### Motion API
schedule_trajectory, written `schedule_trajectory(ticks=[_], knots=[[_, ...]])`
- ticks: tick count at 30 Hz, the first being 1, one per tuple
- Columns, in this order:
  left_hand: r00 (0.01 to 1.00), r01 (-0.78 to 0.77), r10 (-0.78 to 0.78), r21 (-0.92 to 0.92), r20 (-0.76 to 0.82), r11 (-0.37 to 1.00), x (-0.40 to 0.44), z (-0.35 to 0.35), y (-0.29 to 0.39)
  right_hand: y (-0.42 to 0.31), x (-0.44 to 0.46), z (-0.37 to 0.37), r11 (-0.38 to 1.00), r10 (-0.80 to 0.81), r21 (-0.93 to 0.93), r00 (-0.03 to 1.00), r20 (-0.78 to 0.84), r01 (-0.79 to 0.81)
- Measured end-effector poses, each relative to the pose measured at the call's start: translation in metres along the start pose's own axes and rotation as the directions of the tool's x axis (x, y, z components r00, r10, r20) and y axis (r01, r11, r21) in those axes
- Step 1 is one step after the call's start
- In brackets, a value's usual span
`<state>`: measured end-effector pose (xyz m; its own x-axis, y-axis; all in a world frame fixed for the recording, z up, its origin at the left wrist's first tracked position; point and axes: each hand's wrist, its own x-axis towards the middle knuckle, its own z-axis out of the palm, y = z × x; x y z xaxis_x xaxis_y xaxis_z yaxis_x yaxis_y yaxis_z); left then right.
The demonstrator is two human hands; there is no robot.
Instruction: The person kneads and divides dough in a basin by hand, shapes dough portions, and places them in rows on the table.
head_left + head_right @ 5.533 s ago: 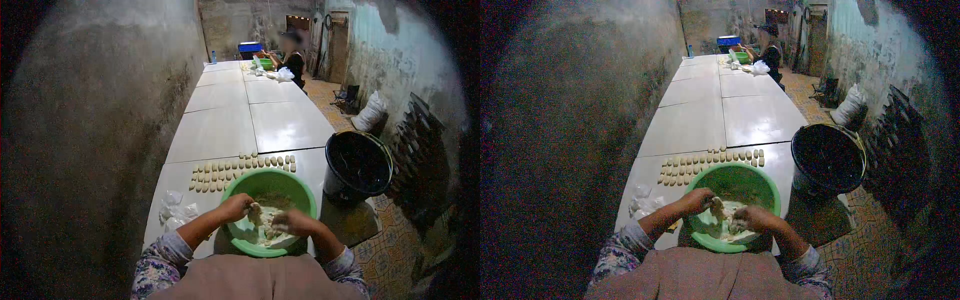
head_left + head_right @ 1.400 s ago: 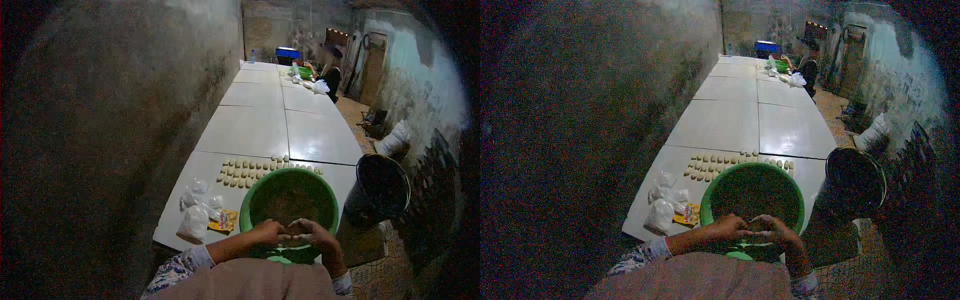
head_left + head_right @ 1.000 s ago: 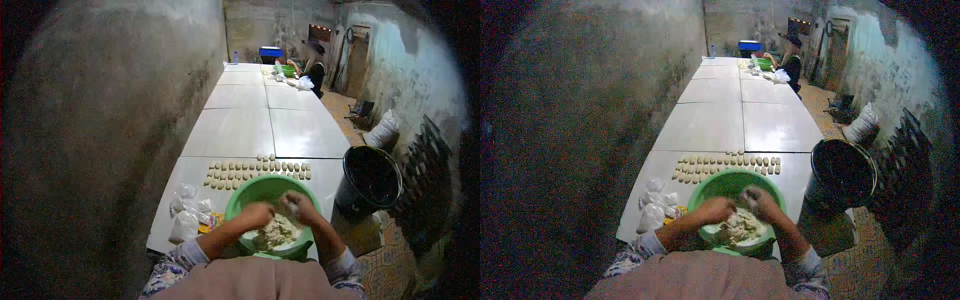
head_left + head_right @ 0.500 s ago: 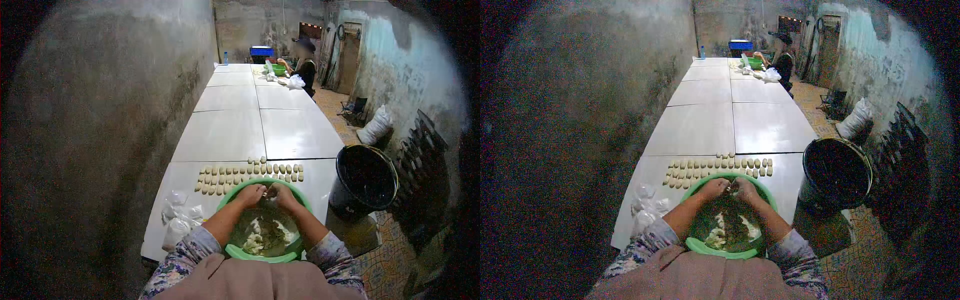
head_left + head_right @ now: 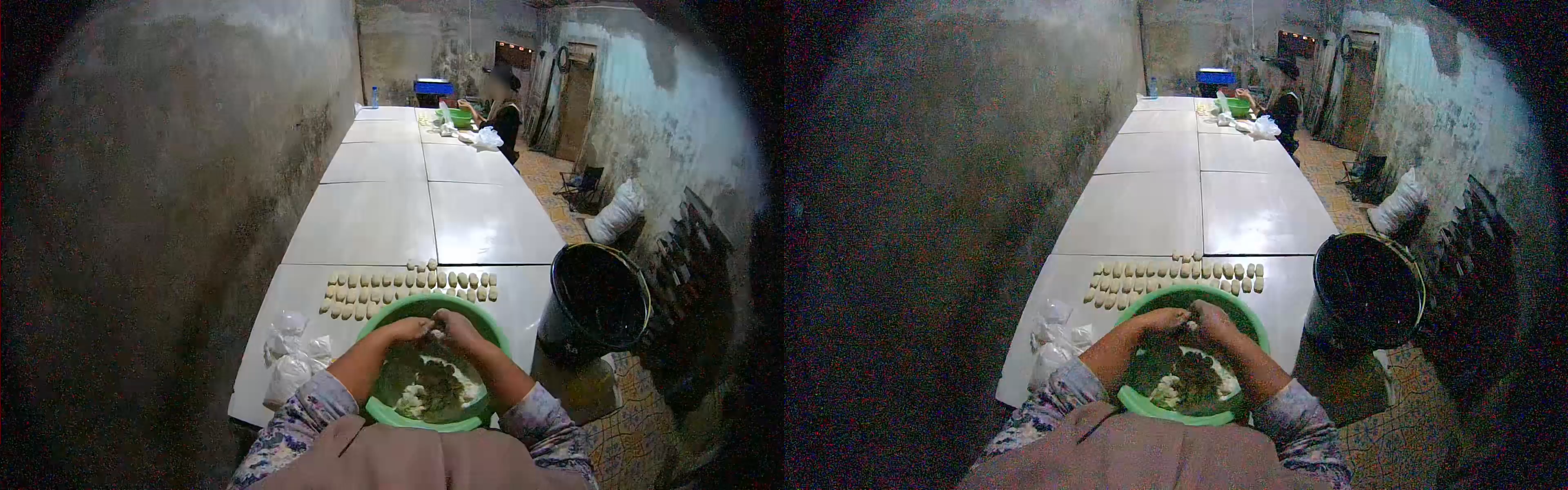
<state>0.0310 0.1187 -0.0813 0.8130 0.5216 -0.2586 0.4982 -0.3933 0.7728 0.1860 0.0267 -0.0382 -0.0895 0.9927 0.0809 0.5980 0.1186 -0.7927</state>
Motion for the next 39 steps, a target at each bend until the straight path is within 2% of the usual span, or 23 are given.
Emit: schedule_trajectory(ticks=[1, 2, 3, 5, 8, 9, 10, 11, 13, 14, 15, 17, 18, 19, 20, 21, 23, 25, 26, 29, 30, 37, 39], knots=[[0.999, 0.036, -0.035, -0.12, 0.009, 0.992, -0.001, 0.0, 0.002, -0.002, 0.0, 0.0, 0.994, -0.098, 0.043, 0.995, 0.01, 0.098], [0.999, 0.036, -0.036, -0.12, 0.008, 0.992, 0.0, 0.001, 0.0, -0.003, -0.004, -0.004, 0.96, -0.104, -0.258, 0.994, 0.033, 0.109], [1.0, -0.013, 0.013, -0.031, -0.015, 0.999, 0.003, 0.003, -0.004, -0.012, -0.003, -0.007, 0.96, -0.104, -0.258, 0.994, 0.034, 0.11], [0.998, -0.056, 0.058, 0.058, -0.033, 0.997, 0.009, 0.005, -0.01, -0.025, -0.001, -0.01, 0.916, 0.186, -0.382, 0.973, 0.135, -0.122], [0.995, 0.033, -0.004, 0.298, -0.095, 0.954, 0.011, 0.003, 0.004, 0.013, 0.01, 0.002, 0.876, 0.095, -0.479, 0.993, 0.071, -0.05], [0.996, 0.033, -0.006, 0.297, -0.093, 0.954, 0.011, 0.004, 0.003, 0.031, 0.017, 0.007, 0.851, 0.044, -0.525, 0.995, 0.088, 0.009], [0.994, 0.069, -0.047, 0.219, -0.103, 0.973, 0.011, 0.005, 0.001, -0.03, -0.006, -0.015, 0.844, 0.072, -0.536, 0.984, 0.163, 0.027], [0.99, 0.103, -0.087, 0.14, -0.113, 0.985, 0.011, 0.005, 0.001, -0.031, -0.006, -0.017, 0.844, 0.073, -0.535, 0.984, 0.163, 0.026], [0.976, 0.174, -0.147, 0.166, -0.162, 0.971, 0.01, 0.0, 0.004, -0.039, -0.006, -0.021, 0.882, 0.067, -0.468, 0.969, 0.239, 0.055], [0.956, 0.244, -0.204, 0.185, -0.211, 0.952, 0.009, -0.001, 0.006, -0.043, -0.01, -0.024, 0.968, -0.059, -0.217, 0.954, 0.294, 0.126], [0.956, 0.242, -0.201, 0.185, -0.213, 0.952, 0.016, 0.003, -0.006, -0.045, -0.01, -0.023, 0.967, -0.059, -0.219, 0.954, 0.293, 0.127], [0.975, -0.158, 0.151, -0.036, -0.163, 0.987, 0.034, 0.018, -0.04, -0.046, -0.014, -0.016, 0.956, -0.252, -0.125, 0.962, 0.103, 0.264], [0.992, 0.028, -0.011, 0.135, -0.125, 0.99, 0.013, 0.012, -0.014, -0.025, -0.004, -0.005, 0.882, 0.127, 0.451, 0.991, 0.049, -0.135], [0.993, 0.028, -0.011, 0.136, -0.119, 0.99, 0.011, 0.012, -0.017, -0.026, -0.006, -0.008, 0.88, 0.131, 0.454, 0.99, 0.047, -0.138], [0.987, -0.001, 0.018, 0.106, -0.157, 0.994, 0.011, 0.01, -0.019, -0.029, -0.008, -0.014, 0.99, 0.031, 0.139, 0.999, 0.031, -0.035], [0.979, -0.033, 0.048, 0.079, -0.199, 0.996, 0.011, 0.007, -0.019, -0.03, -0.009, -0.02, 0.978, -0.071, -0.193, 0.996, 0.048, 0.079], [0.987, -0.041, 0.055, 0.093, -0.152, 0.995, -0.001, 0.0, 0.002, -0.002, 0.003, -0.013, 0.992, -0.025, -0.125, 1.0, 0.01, 0.026], [0.972, -0.053, 0.048, -0.016, -0.23, 0.998, -0.009, -0.002, 0.013, -0.008, 0.002, -0.011, 0.995, 0.096, -0.034, 0.994, -0.047, -0.097], [0.961, 0.031, -0.004, 0.095, -0.278, 0.995, -0.011, -0.004, 0.02, -0.011, -0.002, -0.009, 0.959, -0.106, -0.277, 0.977, -0.183, 0.053], [0.948, -0.071, 0.068, 0.003, -0.31, 0.997, -0.018, -0.006, 0.031, 0.029, 0.007, 0.007, 0.964, -0.215, -0.218, 0.927, -0.309, 0.151], [0.94, -0.124, 0.104, -0.041, -0.324, 0.991, -0.018, -0.006, 0.028, 0.009, 0.007, -0.013, 0.922, -0.317, -0.258, 0.945, -0.076, 0.289], [0.886, -0.13, 0.146, 0.068, -0.44, 0.989, -0.014, -0.007, 0.03, -0.009, -0.005, -0.016, 0.999, 0.051, -0.009, 0.991, -0.125, -0.052], [0.911, -0.09, 0.057, -0.063, -0.41, 0.994, -0.014, -0.011, 0.032, -0.029, -0.01, -0.025, 0.962, -0.075, -0.271, 0.992, -0.105, 0.044]])
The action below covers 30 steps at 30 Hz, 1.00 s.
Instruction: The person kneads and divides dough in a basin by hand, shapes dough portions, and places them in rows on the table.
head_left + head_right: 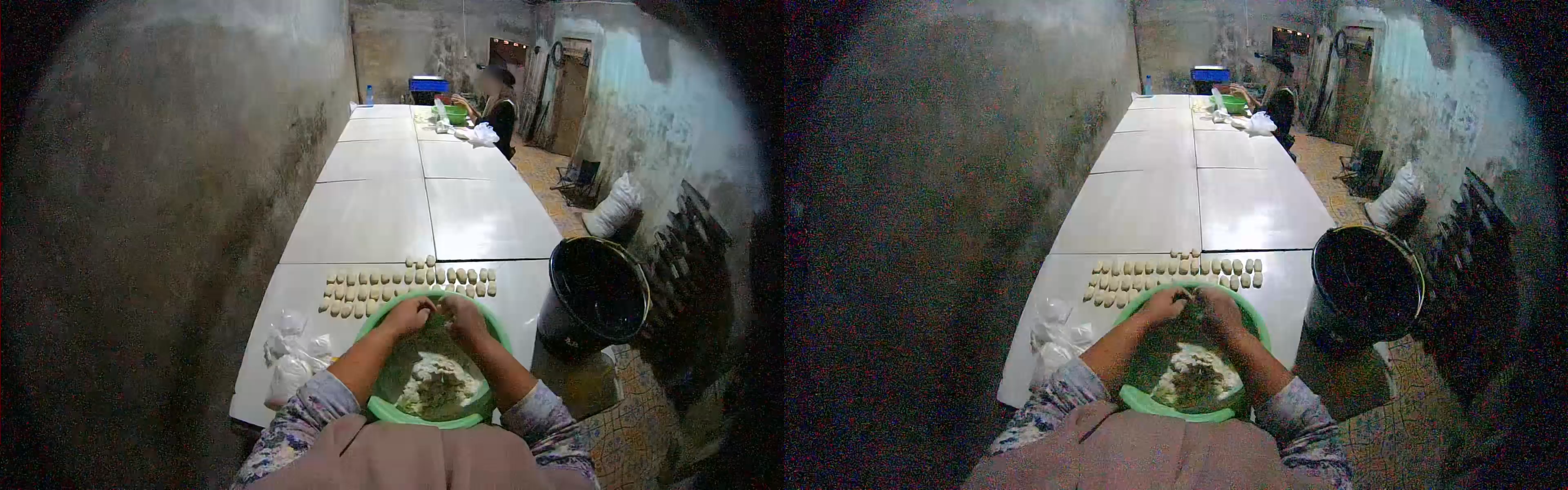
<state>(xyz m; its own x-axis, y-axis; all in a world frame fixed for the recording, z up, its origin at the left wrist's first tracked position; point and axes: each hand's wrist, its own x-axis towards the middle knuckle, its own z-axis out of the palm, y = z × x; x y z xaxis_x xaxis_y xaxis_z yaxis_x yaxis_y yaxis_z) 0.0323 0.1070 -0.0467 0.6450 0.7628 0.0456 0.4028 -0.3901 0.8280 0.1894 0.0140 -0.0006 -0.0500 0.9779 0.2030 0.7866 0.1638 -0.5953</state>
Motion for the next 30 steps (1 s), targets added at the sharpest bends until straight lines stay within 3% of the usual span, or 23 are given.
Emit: schedule_trajectory(ticks=[1, 2, 3, 4, 5, 6, 8, 10, 11, 12, 13, 16, 17, 18, 19, 20, 21, 24, 26, 28, 29, 30], knots=[[0.999, 0.02, -0.019, -0.01, 0.033, 1.0, 0.007, 0.003, -0.01, 0.003, 0.002, 0.004, 1.0, 0.001, 0.0, 1.0, -0.003, -0.001], [0.999, 0.018, -0.018, -0.008, 0.034, 1.0, 0.011, 0.006, -0.016, 0.01, 0.005, 0.014, 0.985, -0.145, 0.071, 0.973, -0.178, 0.16], [1.0, 0.026, -0.026, -0.125, -0.004, 0.992, 0.015, 0.011, -0.026, 0.016, 0.008, 0.021, 0.939, -0.268, 0.112, 0.896, -0.355, 0.325], [0.998, 0.028, -0.039, -0.241, -0.042, 0.97, 0.016, 0.012, -0.027, 0.022, 0.01, 0.025, 0.939, -0.269, 0.112, 0.895, -0.356, 0.326], [0.993, -0.044, 0.033, -0.1, -0.109, 0.994, 0.016, 0.012, -0.03, 0.029, 0.013, 0.027, 0.946, -0.225, 0.17, 0.935, -0.274, 0.277], [0.993, -0.045, 0.034, -0.097, -0.11, 0.994, 0.013, 0.007, -0.022, 0.032, 0.014, 0.027, 0.949, -0.182, 0.224, 0.965, -0.187, 0.222], [0.996, 0.053, -0.06, -0.109, -0.066, 0.993, 0.005, -0.002, 0.001, 0.025, 0.009, 0.021, 0.954, -0.187, 0.186, 0.953, -0.238, 0.234], [0.999, 0.024, -0.028, -0.097, -0.045, 0.995, 0.014, 0.005, -0.019, 0.02, 0.008, 0.008, 0.978, -0.019, 0.201, 0.99, -0.14, 0.047], [0.997, -0.074, 0.069, -0.202, -0.029, 0.977, 0.012, 0.006, -0.019, 0.037, 0.012, 0.021, 0.955, -0.066, 0.266, 0.968, -0.241, 0.131], [0.986, -0.165, 0.166, -0.307, -0.023, 0.937, 0.009, 0.008, -0.02, 0.037, 0.014, 0.02, 0.955, -0.065, 0.267, 0.968, -0.243, 0.131], [0.993, -0.069, 0.102, -0.397, 0.063, 0.915, 0.017, 0.01, -0.034, 0.036, 0.015, 0.018, 0.964, -0.103, 0.216, 0.968, -0.229, 0.154], [0.984, -0.129, 0.159, -0.293, 0.08, 0.947, 0.02, 0.013, -0.036, 0.046, 0.02, 0.026, 0.956, -0.18, 0.186, 0.954, -0.241, 0.227], [0.978, -0.076, 0.156, -0.46, 0.139, 0.885, 0.017, 0.011, -0.028, 0.042, 0.019, 0.024, 0.962, -0.12, 0.211, 0.965, -0.233, 0.171], [0.978, -0.073, 0.155, -0.46, 0.143, 0.885, 0.012, 0.006, -0.013, 0.031, 0.016, 0.019, 0.965, -0.06, 0.235, 0.973, -0.222, 0.113], [0.984, -0.047, 0.122, -0.475, 0.129, 0.879, 0.008, 0.002, -0.001, 0.009, 0.008, 0.005, 0.987, -0.151, 0.005, 0.946, -0.286, 0.159], [0.989, -0.022, 0.089, -0.49, 0.114, 0.872, 0.005, 0.0, 0.007, 0.01, 0.009, 0.005, 0.988, -0.148, 0.006, 0.947, -0.285, 0.157], [0.986, -0.081, 0.156, -0.621, 0.066, 0.779, 0.009, 0.0, 0.001, 0.012, 0.01, 0.005, 0.982, -0.169, 0.035, 0.938, -0.301, 0.188], [0.998, 0.007, 0.029, -0.622, 0.047, 0.783, 0.013, 0.003, -0.01, 0.011, 0.01, 0.007, 0.974, -0.21, 0.013, 0.919, -0.334, 0.227], [0.999, -0.024, 0.036, -0.633, 0.006, 0.773, 0.01, 0.002, -0.01, 0.016, 0.011, 0.01, 0.965, -0.119, 0.188, 0.946, -0.303, 0.182], [0.995, 0.076, -0.101, -0.648, -0.001, 0.757, 0.009, 0.002, -0.009, 0.016, 0.013, 0.012, 0.961, -0.161, 0.167, 0.935, -0.315, 0.222], [0.994, 0.077, -0.103, -0.418, -0.039, 0.905, 0.013, -0.002, -0.01, 0.014, 0.012, 0.014, 0.965, -0.174, 0.146, 0.948, -0.266, 0.218], [0.994, 0.078, -0.104, -0.419, -0.04, 0.905, 0.012, -0.004, -0.007, 0.01, 0.01, 0.015, 0.969, -0.185, 0.125, 0.959, -0.215, 0.215]])
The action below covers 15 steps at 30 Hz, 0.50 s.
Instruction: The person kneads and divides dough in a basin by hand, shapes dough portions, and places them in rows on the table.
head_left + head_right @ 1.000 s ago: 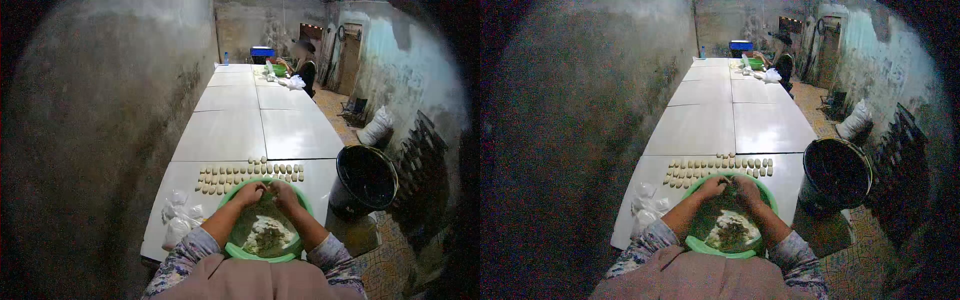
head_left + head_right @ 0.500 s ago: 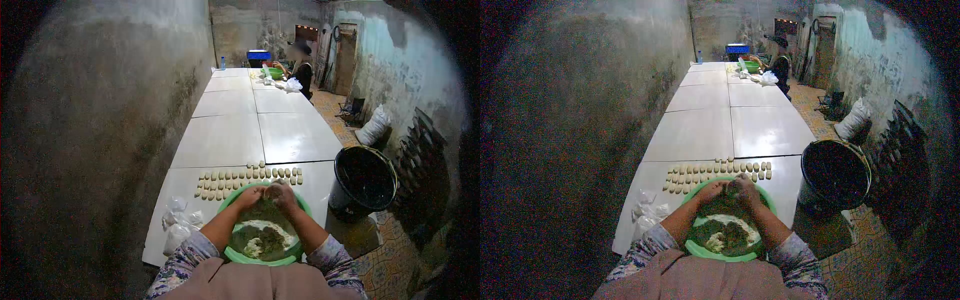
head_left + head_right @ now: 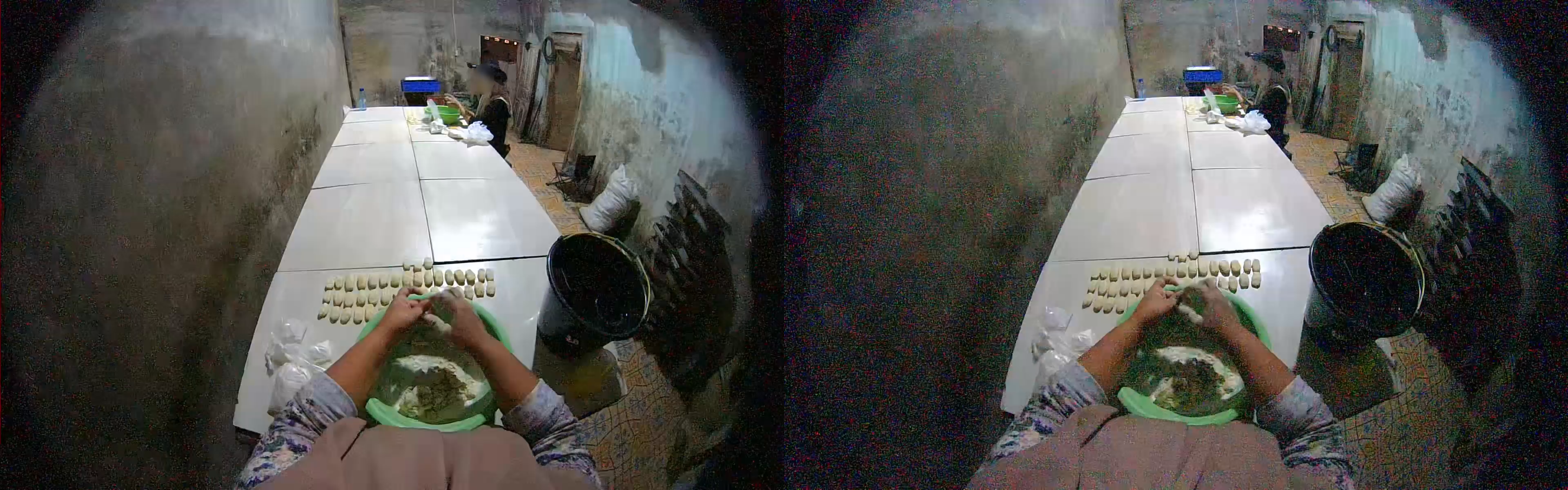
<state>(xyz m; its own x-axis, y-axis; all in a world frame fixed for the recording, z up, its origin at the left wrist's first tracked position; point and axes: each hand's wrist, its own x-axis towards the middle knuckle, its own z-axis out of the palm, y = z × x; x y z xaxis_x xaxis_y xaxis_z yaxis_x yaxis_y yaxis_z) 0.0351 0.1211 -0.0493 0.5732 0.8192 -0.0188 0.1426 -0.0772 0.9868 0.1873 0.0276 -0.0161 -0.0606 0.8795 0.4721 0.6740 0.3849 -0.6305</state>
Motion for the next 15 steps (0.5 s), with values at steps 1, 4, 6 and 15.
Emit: schedule_trajectory(ticks=[1, 4, 6, 15], knots=[[0.999, -0.04, 0.039, 0.013, 0.03, 0.999, -0.002, 0.0, 0.004, -0.006, 0.0, -0.001, 0.996, 0.064, -0.063, 0.997, 0.049, -0.061], [0.991, -0.1, 0.115, -0.211, 0.061, 0.972, -0.003, 0.001, 0.0, 0.008, 0.002, -0.004, 1.0, -0.002, -0.005, 0.998, 0.066, 0.002], [0.964, 0.197, -0.022, -0.652, 0.266, 0.732, 0.0, -0.006, 0.002, 0.029, 0.0, 0.011, 1.0, -0.029, -0.002, 0.999, -0.02, 0.029], [0.928, 0.22, 0.051, -0.654, 0.369, 0.724, -0.015, -0.004, 0.02, 0.012, 0.006, -0.004, 0.986, -0.068, 0.147, 0.993, -0.092, 0.081]])
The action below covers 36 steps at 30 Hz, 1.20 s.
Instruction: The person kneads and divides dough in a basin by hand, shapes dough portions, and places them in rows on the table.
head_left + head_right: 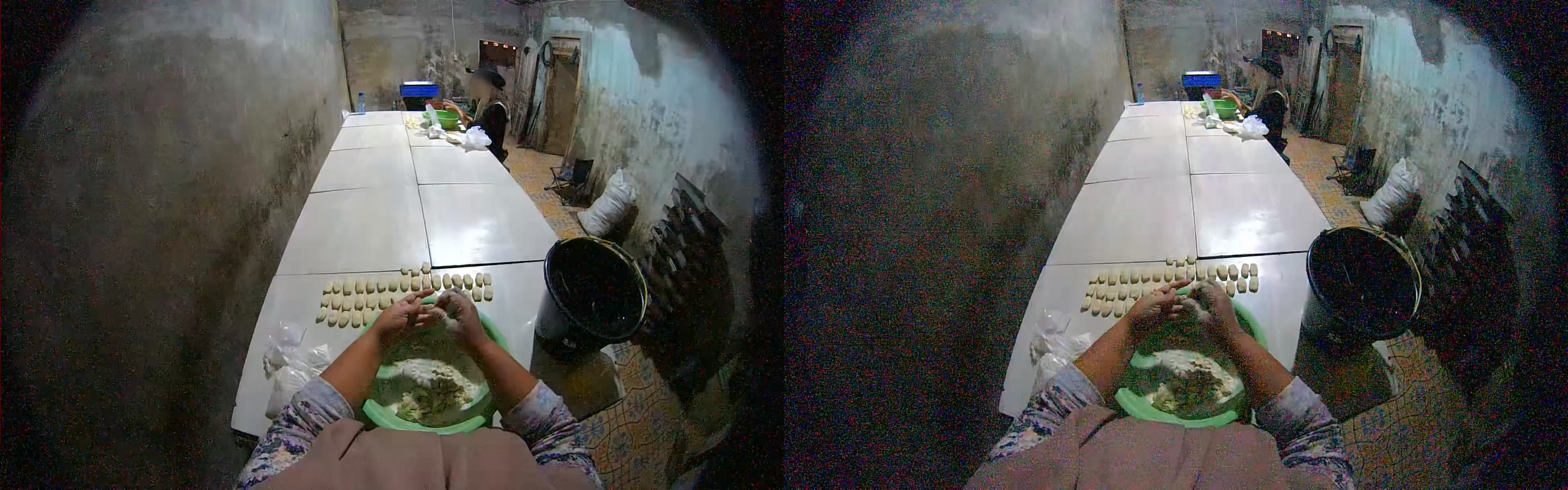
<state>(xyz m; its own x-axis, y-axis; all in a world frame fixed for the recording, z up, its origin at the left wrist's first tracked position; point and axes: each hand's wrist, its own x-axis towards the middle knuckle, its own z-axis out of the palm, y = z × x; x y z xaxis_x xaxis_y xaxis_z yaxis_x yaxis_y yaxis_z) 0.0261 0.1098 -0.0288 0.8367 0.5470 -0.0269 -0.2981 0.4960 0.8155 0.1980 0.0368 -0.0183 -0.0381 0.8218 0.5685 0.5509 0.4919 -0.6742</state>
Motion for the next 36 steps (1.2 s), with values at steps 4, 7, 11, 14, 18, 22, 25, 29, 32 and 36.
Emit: schedule_trajectory(ticks=[4, 7, 11, 14, 18, 22, 25, 29, 32, 36], knots=[[0.995, 0.06, -0.06, 0.005, 0.084, 0.998, -0.012, 0.022, 0.01, -0.021, 0.003, -0.003, 0.944, 0.143, 0.308, 0.988, -0.062, -0.117], [0.998, -0.016, 0.008, 0.122, 0.07, 0.992, -0.007, 0.012, 0.004, -0.02, 0.004, -0.003, 0.966, 0.114, 0.239, 0.992, -0.052, -0.098], [0.999, 0.004, -0.009, 0.149, 0.035, 0.989, -0.005, 0.002, -0.002, -0.012, 0.002, 0.002, 0.933, 0.262, 0.296, 0.951, -0.166, -0.205], [0.998, 0.001, 0.024, 0.387, -0.059, 0.922, -0.006, 0.012, 0.002, -0.012, 0.002, -0.003, 0.99, 0.082, -0.099, 0.987, -0.137, -0.096], [0.983, 0.022, 0.074, 0.504, -0.169, 0.864, 0.008, -0.014, -0.011, -0.002, 0.006, -0.001, 0.998, 0.066, -0.008, 0.998, -0.024, -0.067], [0.977, 0.04, 0.043, 0.377, -0.211, 0.925, 0.004, -0.009, -0.008, -0.009, 0.002, -0.001, 0.997, -0.059, -0.058, 0.996, -0.059, 0.056], [0.982, 0.075, -0.03, 0.239, -0.186, 0.968, 0.003, -0.011, -0.012, -0.02, 0.004, -0.008, 0.996, -0.01, -0.089, 0.996, -0.083, 0.003], [0.987, -0.079, 0.138, 0.48, -0.089, 0.874, 0.003, 0.009, -0.007, -0.008, 0.002, -0.006, 0.997, 0.068, -0.014, 0.991, -0.113, -0.07], [0.952, -0.118, 0.237, 0.483, -0.192, 0.867, 0.002, 0.011, -0.011, 0.022, -0.001, 0.005, 0.956, 0.262, 0.147, 0.964, -0.049, -0.253], [0.971, -0.132, 0.207, 0.454, -0.119, 0.881, -0.003, 0.014, -0.006, 0.022, -0.001, -0.002, 0.853, 0.365, 0.369, 0.927, 0.087, -0.371]])
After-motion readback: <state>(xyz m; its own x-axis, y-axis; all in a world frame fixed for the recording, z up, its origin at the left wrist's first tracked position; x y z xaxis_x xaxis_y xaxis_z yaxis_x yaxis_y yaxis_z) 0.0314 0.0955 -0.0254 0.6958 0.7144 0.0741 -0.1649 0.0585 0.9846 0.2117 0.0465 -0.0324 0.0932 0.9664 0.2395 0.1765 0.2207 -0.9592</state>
